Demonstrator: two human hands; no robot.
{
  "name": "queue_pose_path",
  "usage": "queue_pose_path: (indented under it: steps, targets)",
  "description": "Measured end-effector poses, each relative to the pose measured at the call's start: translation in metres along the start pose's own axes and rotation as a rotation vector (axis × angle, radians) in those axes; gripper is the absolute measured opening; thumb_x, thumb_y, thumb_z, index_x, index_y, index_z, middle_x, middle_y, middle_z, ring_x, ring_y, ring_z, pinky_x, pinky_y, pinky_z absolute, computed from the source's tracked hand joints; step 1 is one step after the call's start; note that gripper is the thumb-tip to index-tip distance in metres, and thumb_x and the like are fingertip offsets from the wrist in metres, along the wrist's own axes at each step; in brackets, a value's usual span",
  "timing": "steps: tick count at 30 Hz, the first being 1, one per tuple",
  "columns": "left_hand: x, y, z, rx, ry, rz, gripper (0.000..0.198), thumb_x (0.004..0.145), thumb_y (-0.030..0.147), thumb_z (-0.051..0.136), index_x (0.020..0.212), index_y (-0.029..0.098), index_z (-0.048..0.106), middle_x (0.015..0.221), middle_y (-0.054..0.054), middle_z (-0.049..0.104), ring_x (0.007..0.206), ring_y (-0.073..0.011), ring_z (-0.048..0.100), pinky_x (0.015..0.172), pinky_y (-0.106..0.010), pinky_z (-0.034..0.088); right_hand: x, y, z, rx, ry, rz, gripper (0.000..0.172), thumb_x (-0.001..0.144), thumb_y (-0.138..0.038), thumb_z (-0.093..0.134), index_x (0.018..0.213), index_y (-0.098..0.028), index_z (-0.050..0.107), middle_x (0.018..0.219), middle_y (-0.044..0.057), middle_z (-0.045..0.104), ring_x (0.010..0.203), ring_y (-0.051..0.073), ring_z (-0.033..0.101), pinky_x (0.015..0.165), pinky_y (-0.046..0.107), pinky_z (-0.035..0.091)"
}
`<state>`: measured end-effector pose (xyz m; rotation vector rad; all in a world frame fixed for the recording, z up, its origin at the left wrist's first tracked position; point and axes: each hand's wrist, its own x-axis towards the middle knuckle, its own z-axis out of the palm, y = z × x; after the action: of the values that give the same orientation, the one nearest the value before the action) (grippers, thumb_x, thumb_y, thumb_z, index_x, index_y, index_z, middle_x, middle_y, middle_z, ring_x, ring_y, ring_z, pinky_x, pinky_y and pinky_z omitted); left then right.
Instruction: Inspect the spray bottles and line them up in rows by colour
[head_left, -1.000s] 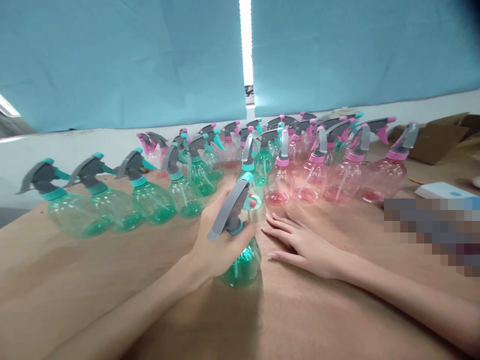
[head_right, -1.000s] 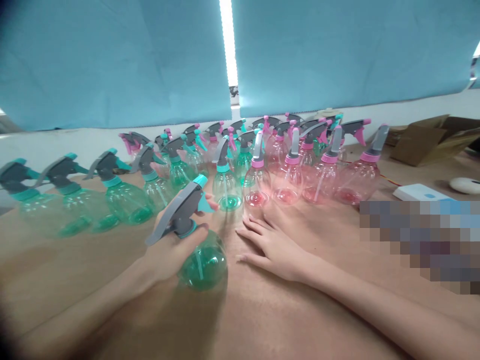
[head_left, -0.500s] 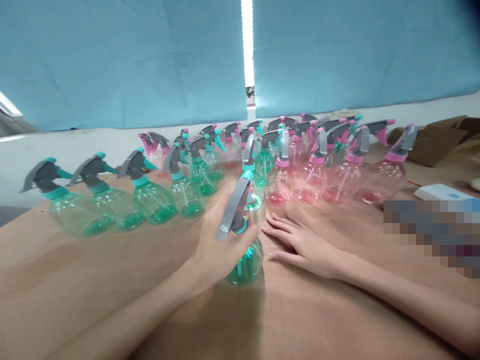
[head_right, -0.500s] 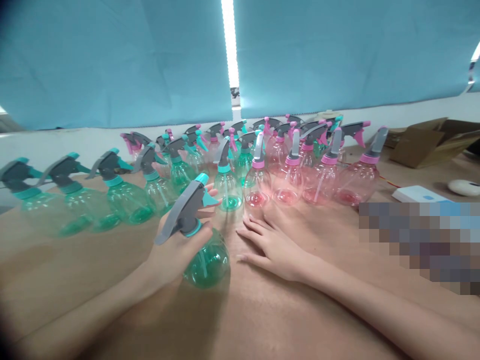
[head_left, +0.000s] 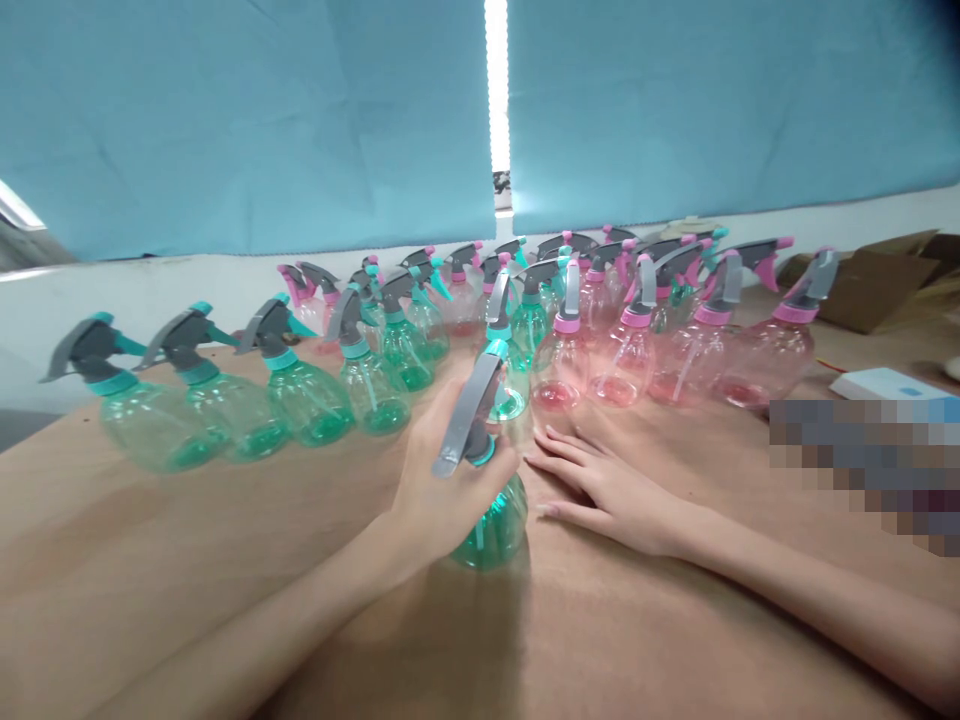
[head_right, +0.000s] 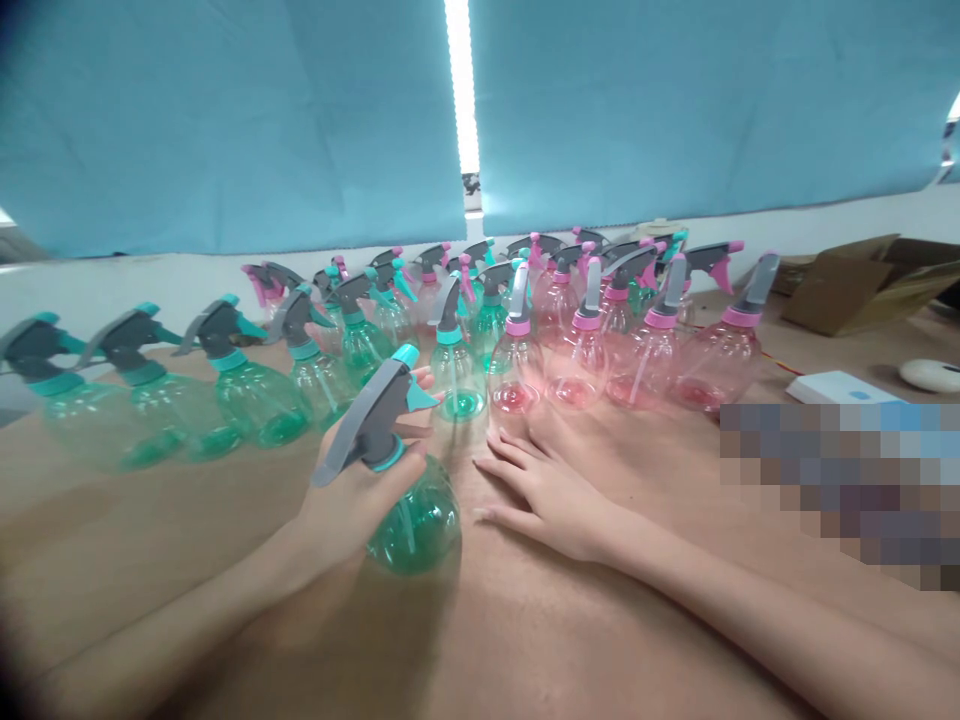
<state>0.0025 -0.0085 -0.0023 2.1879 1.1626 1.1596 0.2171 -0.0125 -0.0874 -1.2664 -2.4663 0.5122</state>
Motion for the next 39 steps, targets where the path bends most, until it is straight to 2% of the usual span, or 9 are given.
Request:
queue_pose_path:
  steps: [4, 7, 13, 22, 31, 36, 39]
  targets:
    - [-0.0001, -0.0013, 0.0007, 0.003, 0.016, 0.005, 0.026, 0.082, 0.025, 0.055, 0.109, 0.025, 0.054, 0.091, -0.003, 0.066, 0.069, -0.0176, 0.063, 0.069, -0.033, 0.053, -0.0001, 0.0002, 0.0004, -0.003, 0.007, -0.009, 0.068, 0.092, -0.063, 0.043, 0.147, -0.024, 0.037, 0.155, 0.010, 0.031, 0.144, 0.033, 0.022, 0.114, 0.056, 0.023]
    - [0.0000, -0.0011, 0.0006, 0.029, 0.036, 0.013, 0.025, 0.082, 0.028, 0.056, 0.107, 0.024, 0.056, 0.090, -0.003, 0.067, 0.074, -0.0190, 0.064, 0.074, -0.035, 0.054, 0.0001, 0.0004, 0.0004, -0.013, 0.010, -0.013, 0.068, 0.092, -0.062, 0.043, 0.147, -0.024, 0.038, 0.154, 0.010, 0.032, 0.144, 0.033, 0.022, 0.114, 0.056, 0.023]
    - [-0.0012, 0.0024, 0.0008, -0.011, 0.028, -0.047, 0.036, 0.082, 0.025, 0.057, 0.117, 0.023, 0.054, 0.090, -0.003, 0.070, 0.076, -0.0198, 0.068, 0.074, -0.034, 0.055, -0.0001, 0.0026, 0.0013, -0.005, 0.022, -0.019, 0.067, 0.092, -0.062, 0.044, 0.147, -0.025, 0.039, 0.155, 0.010, 0.031, 0.143, 0.034, 0.023, 0.113, 0.056, 0.025]
    - [-0.0007, 0.0019, 0.0008, 0.011, 0.043, -0.032, 0.031, 0.080, 0.024, 0.057, 0.111, 0.023, 0.057, 0.086, -0.002, 0.069, 0.071, -0.0182, 0.065, 0.069, -0.033, 0.054, 0.0000, 0.0006, 0.0003, -0.016, -0.001, -0.003, 0.069, 0.092, -0.063, 0.043, 0.147, -0.023, 0.038, 0.155, 0.010, 0.031, 0.144, 0.033, 0.021, 0.114, 0.056, 0.023]
    - [0.0008, 0.0016, 0.0008, -0.005, 0.058, 0.002, 0.035, 0.077, 0.021, 0.054, 0.112, 0.024, 0.056, 0.087, 0.000, 0.067, 0.061, -0.0145, 0.059, 0.060, -0.028, 0.050, -0.0002, 0.0015, 0.0012, 0.000, 0.013, -0.004, 0.067, 0.091, -0.062, 0.045, 0.147, -0.026, 0.038, 0.155, 0.009, 0.031, 0.144, 0.033, 0.022, 0.114, 0.057, 0.024]
    - [0.0021, 0.0017, -0.0021, 0.017, 0.006, -0.004, 0.030, 0.070, 0.016, 0.052, 0.099, 0.025, 0.053, 0.072, 0.002, 0.059, 0.060, -0.0160, 0.056, 0.057, -0.028, 0.047, 0.0005, 0.0007, 0.0007, -0.020, 0.002, -0.002, 0.068, 0.092, -0.063, 0.043, 0.147, -0.024, 0.038, 0.155, 0.010, 0.031, 0.144, 0.033, 0.022, 0.114, 0.056, 0.025]
    - [0.0029, 0.0009, -0.0032, 0.008, -0.026, 0.011, 0.022, 0.071, 0.017, 0.051, 0.092, 0.025, 0.051, 0.070, 0.003, 0.057, 0.062, -0.0160, 0.057, 0.056, -0.028, 0.044, 0.0007, 0.0001, -0.0001, -0.024, -0.006, -0.004, 0.069, 0.092, -0.063, 0.042, 0.147, -0.022, 0.038, 0.155, 0.011, 0.031, 0.144, 0.033, 0.021, 0.114, 0.057, 0.023]
